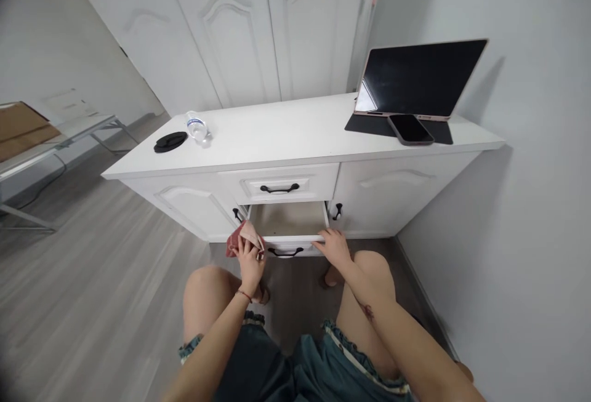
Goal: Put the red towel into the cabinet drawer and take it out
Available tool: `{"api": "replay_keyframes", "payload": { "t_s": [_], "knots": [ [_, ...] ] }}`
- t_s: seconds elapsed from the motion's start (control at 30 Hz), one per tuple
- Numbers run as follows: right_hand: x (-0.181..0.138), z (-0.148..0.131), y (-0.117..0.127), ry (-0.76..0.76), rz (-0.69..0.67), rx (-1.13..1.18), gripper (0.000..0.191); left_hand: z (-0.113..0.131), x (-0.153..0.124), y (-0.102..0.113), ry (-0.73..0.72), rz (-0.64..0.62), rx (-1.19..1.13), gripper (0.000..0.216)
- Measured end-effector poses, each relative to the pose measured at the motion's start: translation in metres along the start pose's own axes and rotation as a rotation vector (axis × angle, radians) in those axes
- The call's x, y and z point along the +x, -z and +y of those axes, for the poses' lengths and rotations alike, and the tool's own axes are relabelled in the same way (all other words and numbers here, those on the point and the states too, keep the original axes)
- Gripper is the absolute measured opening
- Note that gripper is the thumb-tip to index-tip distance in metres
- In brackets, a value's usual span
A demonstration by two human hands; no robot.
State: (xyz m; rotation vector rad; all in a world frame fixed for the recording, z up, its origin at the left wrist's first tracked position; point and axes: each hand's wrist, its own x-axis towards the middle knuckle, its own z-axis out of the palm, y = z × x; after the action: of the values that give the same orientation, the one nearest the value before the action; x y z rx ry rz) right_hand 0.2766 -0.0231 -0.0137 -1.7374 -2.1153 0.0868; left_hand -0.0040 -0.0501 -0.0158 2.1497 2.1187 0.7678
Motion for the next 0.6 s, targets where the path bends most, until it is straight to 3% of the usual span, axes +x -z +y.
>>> {"api": "replay_keyframes", "payload": {
  "t_s": [0.17, 0.43, 0.6],
  "knots": [
    [-0.003, 0.003, 0.001, -0.024, 0.093, 0.218, 0.036, 0.024, -0.008, -0.009, -0.13, -0.151, 0.064, 0.018],
    [-0.011, 0.018, 0.005, -0.321, 0.277, 0.158, 0.055, 0.085, -0.01, -0.03, -0.344, -0.31, 0.033, 0.024],
    [-0.014, 0.029, 0.01, -0.369, 0.359, 0.288, 0.056, 0.118, -0.011, -0.043, -0.511, -0.384, 0.03, 0.034]
  ]
}}
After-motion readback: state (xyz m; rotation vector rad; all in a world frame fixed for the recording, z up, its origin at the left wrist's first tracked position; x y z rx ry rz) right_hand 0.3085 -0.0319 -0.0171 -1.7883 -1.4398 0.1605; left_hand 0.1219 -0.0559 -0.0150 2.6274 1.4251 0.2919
